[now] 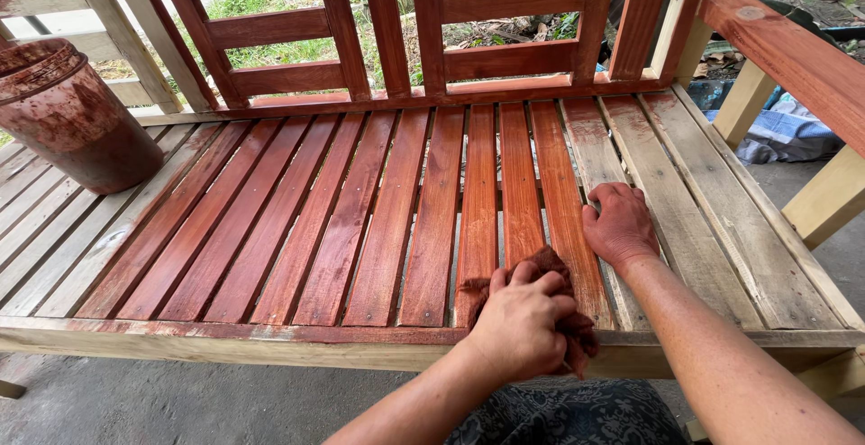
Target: The person applies reddish-brown stain to a wooden bench using a cloth. They wipe the stain across the slatted seat and along the backrest and armrest, working methodically from one side to the other.
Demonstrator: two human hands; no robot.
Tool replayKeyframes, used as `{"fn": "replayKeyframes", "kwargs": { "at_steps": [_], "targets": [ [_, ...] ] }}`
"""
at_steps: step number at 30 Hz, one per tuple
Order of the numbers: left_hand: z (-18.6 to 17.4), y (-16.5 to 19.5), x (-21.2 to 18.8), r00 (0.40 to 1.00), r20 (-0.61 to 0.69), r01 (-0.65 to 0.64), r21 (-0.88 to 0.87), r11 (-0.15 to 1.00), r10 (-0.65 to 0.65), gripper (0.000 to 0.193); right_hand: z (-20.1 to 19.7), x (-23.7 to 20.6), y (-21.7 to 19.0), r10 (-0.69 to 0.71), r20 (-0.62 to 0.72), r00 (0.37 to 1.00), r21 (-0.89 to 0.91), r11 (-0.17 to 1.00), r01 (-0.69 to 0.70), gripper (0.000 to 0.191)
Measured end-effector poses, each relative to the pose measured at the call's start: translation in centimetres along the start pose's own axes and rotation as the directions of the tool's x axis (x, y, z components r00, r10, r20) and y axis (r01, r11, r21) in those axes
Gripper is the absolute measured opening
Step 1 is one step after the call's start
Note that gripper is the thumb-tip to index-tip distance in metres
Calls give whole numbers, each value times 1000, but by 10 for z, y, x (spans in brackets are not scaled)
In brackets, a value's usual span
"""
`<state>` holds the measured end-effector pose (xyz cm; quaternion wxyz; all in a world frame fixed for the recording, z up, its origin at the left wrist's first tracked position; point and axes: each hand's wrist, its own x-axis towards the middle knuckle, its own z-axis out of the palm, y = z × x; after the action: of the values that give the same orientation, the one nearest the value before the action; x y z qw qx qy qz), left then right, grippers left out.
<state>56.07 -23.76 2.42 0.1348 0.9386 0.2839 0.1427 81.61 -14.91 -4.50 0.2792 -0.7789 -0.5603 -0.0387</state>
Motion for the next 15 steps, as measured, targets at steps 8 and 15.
{"fn": "replayKeyframes", "kwargs": {
  "at_steps": [8,15],
  "targets": [
    [11,-23,23,994,-104,19,-12,1000,-20,32,-4,-2,-4,-3,4,1000,-10,1000,3,27],
    [-2,-53,98,954,-188,225,-55,973,-232,31,-10,-2,-7,-2,0,1000,5,1000,2,26]
  ]
}}
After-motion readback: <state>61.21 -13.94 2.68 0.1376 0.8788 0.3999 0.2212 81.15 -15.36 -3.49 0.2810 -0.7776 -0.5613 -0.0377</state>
